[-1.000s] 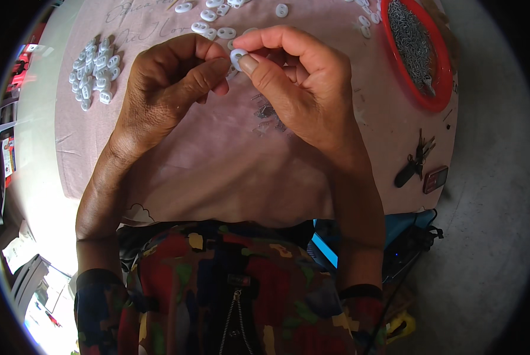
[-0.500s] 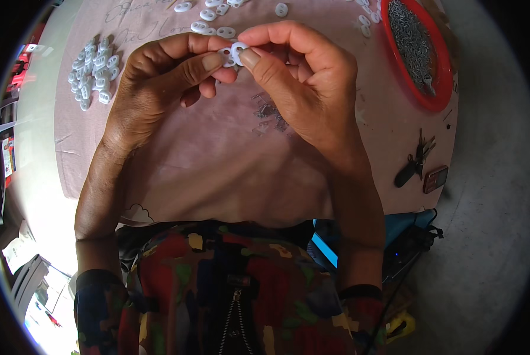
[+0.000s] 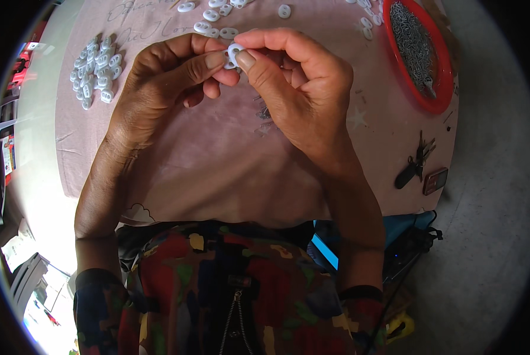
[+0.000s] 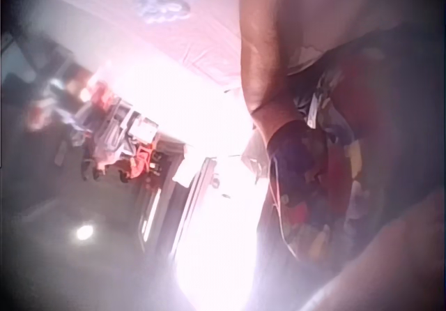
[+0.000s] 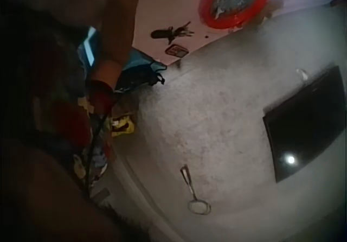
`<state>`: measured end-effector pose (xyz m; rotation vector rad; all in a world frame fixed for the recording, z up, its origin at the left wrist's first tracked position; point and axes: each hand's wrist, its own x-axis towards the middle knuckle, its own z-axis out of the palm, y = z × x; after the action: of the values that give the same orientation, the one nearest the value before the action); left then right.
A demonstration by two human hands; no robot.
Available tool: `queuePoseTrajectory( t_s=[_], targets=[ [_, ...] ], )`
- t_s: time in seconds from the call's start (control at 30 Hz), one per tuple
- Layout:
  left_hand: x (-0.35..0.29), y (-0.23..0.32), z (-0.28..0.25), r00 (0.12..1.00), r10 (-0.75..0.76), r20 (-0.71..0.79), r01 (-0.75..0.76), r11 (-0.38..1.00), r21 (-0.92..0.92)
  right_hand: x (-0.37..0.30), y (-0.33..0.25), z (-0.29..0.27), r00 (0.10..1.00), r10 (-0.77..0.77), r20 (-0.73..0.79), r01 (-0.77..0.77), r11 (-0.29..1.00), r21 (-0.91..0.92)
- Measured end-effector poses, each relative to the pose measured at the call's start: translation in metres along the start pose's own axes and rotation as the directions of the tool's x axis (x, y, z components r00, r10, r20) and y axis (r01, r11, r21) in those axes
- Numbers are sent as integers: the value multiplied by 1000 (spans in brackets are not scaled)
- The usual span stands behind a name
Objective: The person assembles small plastic pieces by inserting metal pins into them by hand.
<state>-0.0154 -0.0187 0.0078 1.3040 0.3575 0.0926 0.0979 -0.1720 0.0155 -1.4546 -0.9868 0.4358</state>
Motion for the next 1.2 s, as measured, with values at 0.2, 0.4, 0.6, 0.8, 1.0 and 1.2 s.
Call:
queuePoseTrajectory(
  t_s=[0.2,0.4,0.6,0.8,1.0,1.2],
  targets=[
    [-1,-5,1,999,-34,-8,33,991,-129,-3,7,11,993,-6,-114,7,1000,11],
    [-3,-6,6,997,-69,-25,58,950,-306,-6,8,15,989,-69,-130,57,994,-94],
    [-6,-2,11,988,-152,-10,133,894,-428,-8,8,13,986,-148,-78,117,943,-310],
    [-6,-5,8,989,-144,13,135,887,-441,-6,7,8,971,-232,-57,194,905,-379],
    [-1,1,-1,992,-104,70,121,941,-315,-2,5,-2,947,-318,43,305,852,-426],
    [-1,4,0,1000,-2,21,3,998,-60,1,5,-1,920,-381,96,380,800,-464]
  ],
)
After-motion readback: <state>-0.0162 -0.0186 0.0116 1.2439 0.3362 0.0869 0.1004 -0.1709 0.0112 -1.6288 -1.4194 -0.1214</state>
